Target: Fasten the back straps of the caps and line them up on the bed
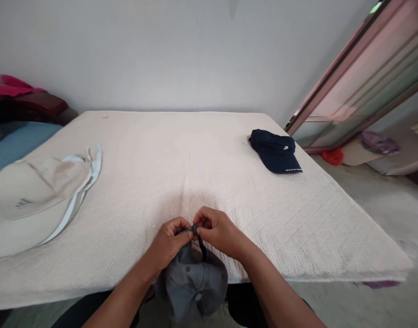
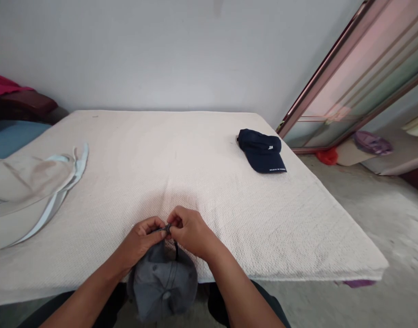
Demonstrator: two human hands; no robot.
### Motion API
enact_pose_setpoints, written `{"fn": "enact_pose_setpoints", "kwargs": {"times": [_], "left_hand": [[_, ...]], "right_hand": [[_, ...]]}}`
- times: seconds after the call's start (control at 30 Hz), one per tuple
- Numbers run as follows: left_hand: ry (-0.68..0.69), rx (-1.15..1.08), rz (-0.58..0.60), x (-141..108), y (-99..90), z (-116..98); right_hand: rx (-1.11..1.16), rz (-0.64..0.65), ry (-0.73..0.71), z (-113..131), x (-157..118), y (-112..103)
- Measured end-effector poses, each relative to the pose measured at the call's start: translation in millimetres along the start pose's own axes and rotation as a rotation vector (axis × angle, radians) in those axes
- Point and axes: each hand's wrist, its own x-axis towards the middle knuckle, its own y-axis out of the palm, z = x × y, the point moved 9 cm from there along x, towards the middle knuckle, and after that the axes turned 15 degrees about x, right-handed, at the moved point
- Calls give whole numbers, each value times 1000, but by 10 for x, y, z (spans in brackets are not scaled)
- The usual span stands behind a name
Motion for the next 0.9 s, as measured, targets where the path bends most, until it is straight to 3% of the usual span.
{"fn": "enact_pose_setpoints", "kwargs": {"times": [0.27,0.9], "left_hand": [[48,176,-54,7,-13,-23],[36,141,-160,-11,-99,-22]], "right_hand": [[-173,-48,-79,89,-20,2],[-18,24,-32,6,30,24]]}}
